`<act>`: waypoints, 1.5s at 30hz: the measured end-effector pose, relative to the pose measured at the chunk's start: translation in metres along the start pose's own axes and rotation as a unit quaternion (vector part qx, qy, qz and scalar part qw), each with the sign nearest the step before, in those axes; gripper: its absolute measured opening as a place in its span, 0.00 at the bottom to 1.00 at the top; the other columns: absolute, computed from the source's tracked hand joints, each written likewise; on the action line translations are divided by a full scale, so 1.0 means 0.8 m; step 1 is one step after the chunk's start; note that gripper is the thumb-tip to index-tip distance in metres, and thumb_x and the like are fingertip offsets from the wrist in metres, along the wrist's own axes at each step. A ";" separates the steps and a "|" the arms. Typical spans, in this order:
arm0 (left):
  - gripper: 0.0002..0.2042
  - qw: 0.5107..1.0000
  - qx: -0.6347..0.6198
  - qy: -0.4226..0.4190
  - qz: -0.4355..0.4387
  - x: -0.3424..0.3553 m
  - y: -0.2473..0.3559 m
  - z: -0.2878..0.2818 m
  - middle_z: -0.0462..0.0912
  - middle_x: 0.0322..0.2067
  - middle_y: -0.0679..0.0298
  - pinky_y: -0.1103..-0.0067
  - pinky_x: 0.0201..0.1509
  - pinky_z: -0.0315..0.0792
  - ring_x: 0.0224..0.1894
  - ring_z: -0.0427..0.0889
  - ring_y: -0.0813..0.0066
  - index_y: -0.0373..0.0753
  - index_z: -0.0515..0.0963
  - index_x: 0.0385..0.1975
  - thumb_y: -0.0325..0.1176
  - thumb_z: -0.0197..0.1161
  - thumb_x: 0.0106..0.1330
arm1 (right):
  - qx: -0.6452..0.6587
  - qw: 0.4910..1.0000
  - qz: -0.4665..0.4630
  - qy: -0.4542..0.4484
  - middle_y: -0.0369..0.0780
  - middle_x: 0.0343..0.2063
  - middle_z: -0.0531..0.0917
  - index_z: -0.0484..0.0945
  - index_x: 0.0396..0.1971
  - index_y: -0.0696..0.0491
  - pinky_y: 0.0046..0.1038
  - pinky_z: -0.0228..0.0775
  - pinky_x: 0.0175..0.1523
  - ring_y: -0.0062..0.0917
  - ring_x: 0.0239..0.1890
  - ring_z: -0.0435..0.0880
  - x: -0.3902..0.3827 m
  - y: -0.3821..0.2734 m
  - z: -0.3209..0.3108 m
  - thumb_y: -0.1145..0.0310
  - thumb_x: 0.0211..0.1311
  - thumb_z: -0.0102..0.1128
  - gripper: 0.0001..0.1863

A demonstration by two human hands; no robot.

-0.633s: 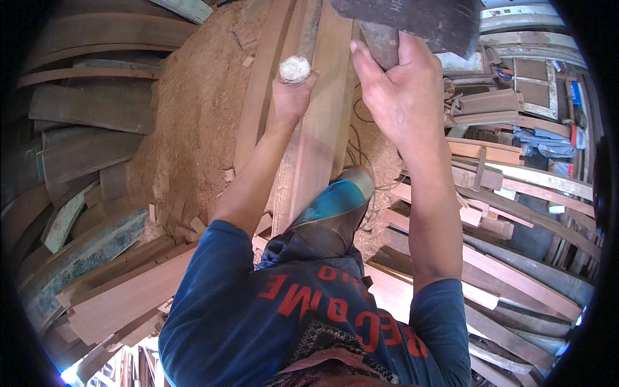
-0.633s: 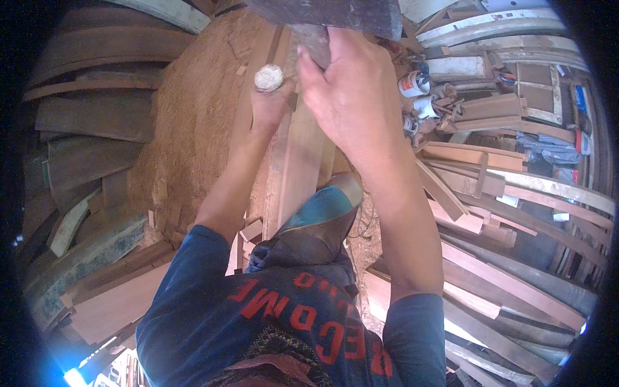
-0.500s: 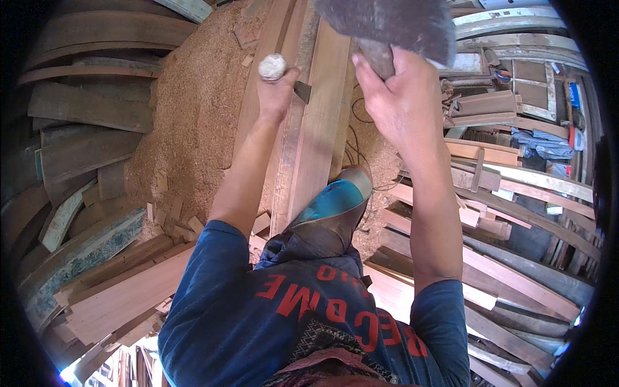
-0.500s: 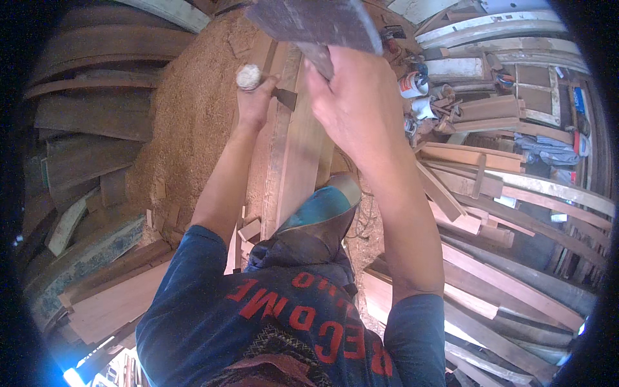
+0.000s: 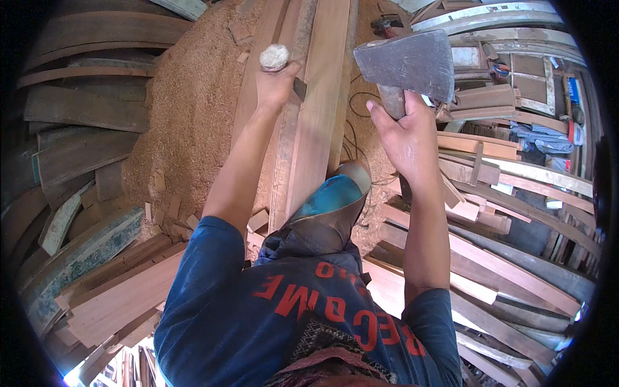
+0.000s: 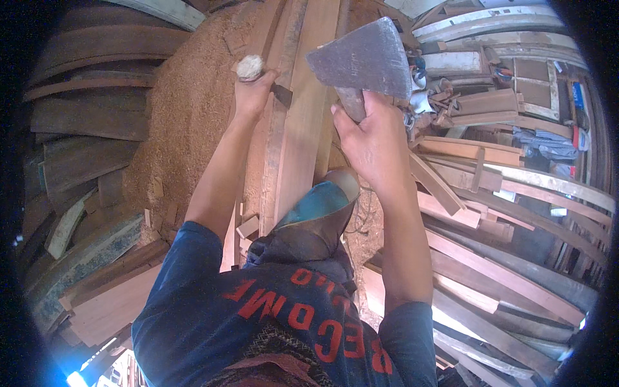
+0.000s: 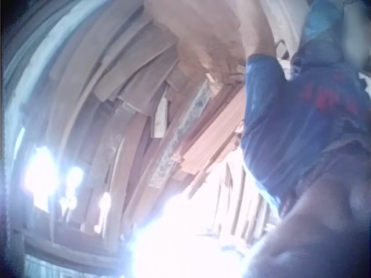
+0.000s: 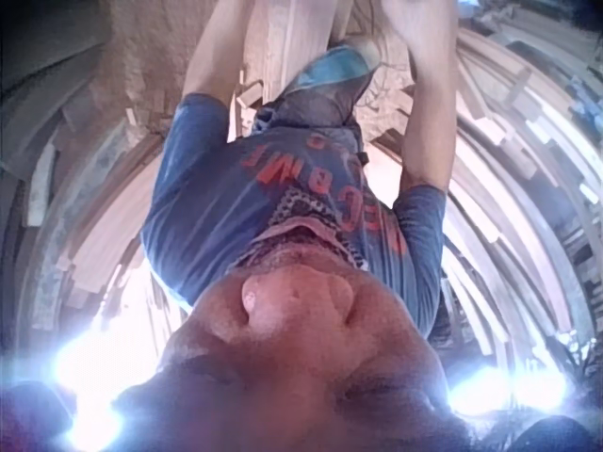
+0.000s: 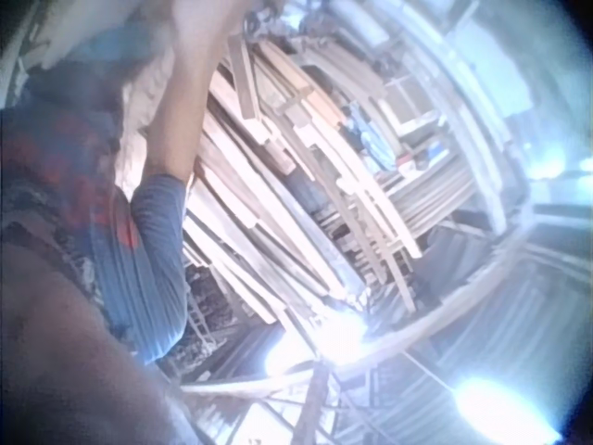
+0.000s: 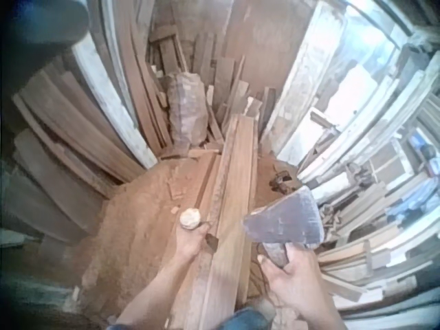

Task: The person uses a chisel and a small round object to carve and shape a long wooden plank. They repeatedly strike the chisel with the round object to remove wood shavings, then scrape the surface and inspect the plank before moving it aside.

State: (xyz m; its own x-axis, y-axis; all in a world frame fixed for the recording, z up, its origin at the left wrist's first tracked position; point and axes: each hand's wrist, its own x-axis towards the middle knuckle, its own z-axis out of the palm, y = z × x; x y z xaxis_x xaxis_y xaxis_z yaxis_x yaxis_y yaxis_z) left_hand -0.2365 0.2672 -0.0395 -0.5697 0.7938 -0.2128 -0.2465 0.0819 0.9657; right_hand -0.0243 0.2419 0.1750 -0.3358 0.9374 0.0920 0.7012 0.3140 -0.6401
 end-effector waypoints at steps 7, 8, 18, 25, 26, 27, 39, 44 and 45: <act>0.06 1.000 -0.004 0.014 0.001 -0.036 0.002 -0.008 0.83 0.30 0.70 0.78 0.39 0.75 0.32 0.80 0.81 0.37 0.82 0.32 0.26 0.74 0.60 | 0.015 1.000 0.014 0.002 0.58 0.28 0.83 0.80 0.36 0.65 0.42 0.75 0.42 0.56 0.34 0.84 -0.008 -0.011 -0.001 0.64 0.61 0.70 0.17; 0.06 1.000 -0.009 0.015 0.011 -0.039 0.002 -0.009 0.84 0.30 0.70 0.78 0.40 0.75 0.33 0.80 0.81 0.37 0.82 0.32 0.27 0.74 0.60 | -0.002 1.000 0.019 -0.005 0.58 0.28 0.83 0.80 0.35 0.65 0.42 0.75 0.41 0.55 0.33 0.84 -0.008 -0.018 -0.004 0.64 0.61 0.70 0.17; 0.06 0.996 -0.077 0.018 0.042 -0.056 -0.004 0.003 0.86 0.33 0.70 0.78 0.42 0.77 0.36 0.82 0.81 0.36 0.83 0.34 0.26 0.74 0.61 | -0.083 0.993 -0.065 -0.044 0.47 0.22 0.85 0.80 0.28 0.61 0.39 0.76 0.36 0.35 0.24 0.83 0.007 -0.068 0.027 0.67 0.63 0.70 0.12; 0.05 0.997 -0.026 0.014 0.064 -0.064 -0.015 0.014 0.89 0.37 0.68 0.78 0.48 0.78 0.40 0.85 0.81 0.35 0.84 0.36 0.22 0.72 0.61 | -0.252 0.941 -0.161 -0.156 0.50 0.29 0.86 0.78 0.43 0.58 0.49 0.81 0.40 0.49 0.33 0.88 0.017 -0.008 0.095 0.70 0.64 0.59 0.11; 0.06 0.996 -0.053 0.015 0.072 -0.064 -0.026 0.009 0.89 0.38 0.68 0.78 0.49 0.79 0.41 0.86 0.80 0.35 0.84 0.36 0.22 0.71 0.61 | -0.240 0.943 -0.168 -0.157 0.50 0.29 0.86 0.77 0.46 0.58 0.49 0.81 0.41 0.49 0.34 0.88 0.013 -0.019 0.084 0.70 0.63 0.59 0.13; 0.07 0.993 -0.079 0.016 0.081 -0.060 -0.035 0.007 0.89 0.38 0.67 0.77 0.50 0.79 0.42 0.86 0.80 0.35 0.84 0.37 0.21 0.71 0.60 | -0.227 0.945 -0.174 -0.157 0.50 0.29 0.85 0.76 0.48 0.58 0.49 0.80 0.41 0.49 0.35 0.88 0.009 -0.032 0.075 0.70 0.63 0.60 0.15; 0.09 0.997 -0.024 0.059 0.038 -0.061 -0.044 -0.020 0.88 0.38 0.63 0.73 0.49 0.80 0.40 0.86 0.75 0.33 0.84 0.39 0.22 0.71 0.59 | -0.235 0.951 -0.043 -0.194 0.55 0.38 0.86 0.79 0.44 0.57 0.52 0.76 0.48 0.55 0.43 0.85 -0.013 0.025 0.073 0.69 0.61 0.64 0.13; 0.07 0.984 -0.105 0.145 -0.004 0.004 -0.048 -0.082 0.84 0.30 0.67 0.76 0.42 0.78 0.34 0.82 0.78 0.36 0.84 0.34 0.27 0.75 0.59 | -0.152 0.976 0.047 -0.146 0.57 0.42 0.85 0.78 0.50 0.58 0.48 0.75 0.51 0.55 0.47 0.84 -0.035 0.044 0.032 0.69 0.60 0.67 0.19; 0.07 0.988 -0.094 0.121 0.002 0.003 -0.048 -0.080 0.84 0.30 0.68 0.77 0.41 0.77 0.33 0.81 0.79 0.36 0.84 0.33 0.27 0.75 0.60 | -0.132 0.979 0.069 -0.139 0.58 0.42 0.85 0.78 0.51 0.59 0.47 0.75 0.52 0.56 0.48 0.84 -0.035 0.048 0.028 0.69 0.60 0.68 0.20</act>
State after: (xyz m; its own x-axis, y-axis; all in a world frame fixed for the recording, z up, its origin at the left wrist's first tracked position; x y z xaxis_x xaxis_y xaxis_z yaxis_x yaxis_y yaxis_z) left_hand -0.2785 0.2278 -0.0866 -0.7367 0.6243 -0.2598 -0.3719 -0.0532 0.9267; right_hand -0.0020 0.2247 0.1307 -0.3594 0.9077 -0.2168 0.8778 0.2499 -0.4087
